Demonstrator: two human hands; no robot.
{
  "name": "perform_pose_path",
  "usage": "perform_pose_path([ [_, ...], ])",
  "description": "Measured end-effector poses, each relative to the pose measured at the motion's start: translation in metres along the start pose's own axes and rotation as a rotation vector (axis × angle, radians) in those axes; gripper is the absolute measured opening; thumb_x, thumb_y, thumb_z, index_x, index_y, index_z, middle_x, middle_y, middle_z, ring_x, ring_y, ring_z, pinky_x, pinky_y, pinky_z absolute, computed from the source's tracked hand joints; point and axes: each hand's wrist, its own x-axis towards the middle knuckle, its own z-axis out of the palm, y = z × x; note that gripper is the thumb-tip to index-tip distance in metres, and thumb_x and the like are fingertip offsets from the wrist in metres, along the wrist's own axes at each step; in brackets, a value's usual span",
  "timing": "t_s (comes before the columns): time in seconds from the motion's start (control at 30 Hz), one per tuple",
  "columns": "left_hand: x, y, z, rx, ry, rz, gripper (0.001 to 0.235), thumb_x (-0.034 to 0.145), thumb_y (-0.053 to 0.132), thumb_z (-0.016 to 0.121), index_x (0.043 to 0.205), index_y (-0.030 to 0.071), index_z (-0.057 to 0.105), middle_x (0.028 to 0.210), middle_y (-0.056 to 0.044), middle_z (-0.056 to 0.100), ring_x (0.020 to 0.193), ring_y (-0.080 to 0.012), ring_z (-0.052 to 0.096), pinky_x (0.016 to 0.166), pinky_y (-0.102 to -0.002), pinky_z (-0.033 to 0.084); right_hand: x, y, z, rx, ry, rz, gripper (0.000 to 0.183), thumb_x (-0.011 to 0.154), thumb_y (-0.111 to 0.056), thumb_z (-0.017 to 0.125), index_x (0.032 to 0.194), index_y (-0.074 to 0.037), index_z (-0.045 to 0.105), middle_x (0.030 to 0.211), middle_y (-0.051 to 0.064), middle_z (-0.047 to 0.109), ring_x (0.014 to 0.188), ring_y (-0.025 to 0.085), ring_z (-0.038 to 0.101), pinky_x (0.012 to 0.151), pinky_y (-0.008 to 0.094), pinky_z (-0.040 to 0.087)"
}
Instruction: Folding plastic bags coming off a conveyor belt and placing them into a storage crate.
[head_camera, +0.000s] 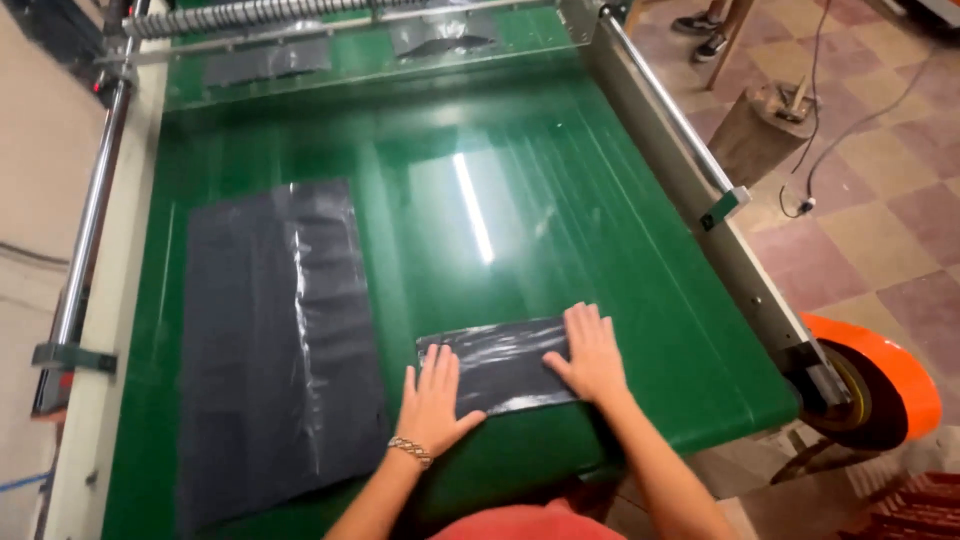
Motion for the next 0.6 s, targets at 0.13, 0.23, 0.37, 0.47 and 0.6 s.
perform_pose_path([
  [0.13, -0.031, -0.015, -0.025, 0.047, 0.123, 0.162, 0.095, 0.083, 0.069, 0.065, 0.148, 0.006, 0.038, 0.159, -0.011, 0.032, 0.149, -0.0299, 0.022, 0.111, -0.058, 0.030, -0.012, -0.013, -0.018, -0.099, 0.124, -0.033, 0.088, 0.095, -0.063, 0.041, 0.149, 0.006, 0.034, 0.157, 0.026, 0.033, 0.150, 0.041, 0.023, 0.122, 0.055, 0.019],
  [0.23, -0.025, -0.010, -0.049, 0.207, 0.594, 0.434, 0.016, 0.090, 0.024, 0.064, 0.078, 0.018, 0.055, 0.081, 0.002, 0.052, 0.079, -0.0171, 0.052, 0.059, -0.028, 0.042, -0.030, -0.085, -0.048, 0.284, -0.123, -0.212, 0.071, 0.084, -0.028, 0.062, 0.144, 0.003, 0.040, 0.155, 0.025, 0.035, 0.148, 0.043, 0.024, 0.120, 0.058, 0.015],
  [0.37, -0.003, 0.013, -0.030, -0.011, 0.196, 0.590, 0.014, 0.084, 0.013, 0.057, 0.071, 0.015, 0.061, 0.072, -0.005, 0.060, 0.067, -0.0269, 0.059, 0.050, -0.041, 0.045, -0.070, -0.126, -0.029, 0.415, -0.086, -0.474, 0.072, 0.082, -0.019, 0.068, 0.143, 0.007, 0.041, 0.151, 0.026, 0.041, 0.143, 0.042, 0.033, 0.118, 0.056, 0.023],
  [0.47, 0.014, 0.037, -0.072, -0.297, -0.214, 0.634, 0.024, 0.083, 0.025, 0.049, 0.094, 0.024, 0.071, 0.082, -0.010, 0.071, 0.073, -0.0340, 0.069, 0.058, -0.048, 0.052, -0.098, -0.118, -0.018, 0.568, 0.052, -0.465, 0.036, 0.092, -0.013, 0.058, 0.126, 0.000, 0.056, 0.137, 0.020, 0.057, 0.127, 0.036, 0.053, 0.114, 0.053, 0.035],
  [0.6, 0.087, 0.020, 0.019, -0.684, -0.322, 0.762, 0.017, 0.082, 0.027, 0.058, 0.080, 0.018, 0.072, 0.095, -0.004, 0.069, 0.086, -0.0235, 0.070, 0.078, -0.035, 0.050, -0.133, -0.067, 0.032, 0.959, -0.157, -0.062, 0.043, 0.096, -0.015, 0.055, 0.138, -0.006, 0.056, 0.135, 0.012, 0.066, 0.122, 0.023, 0.065, 0.106, 0.033, 0.044],
])
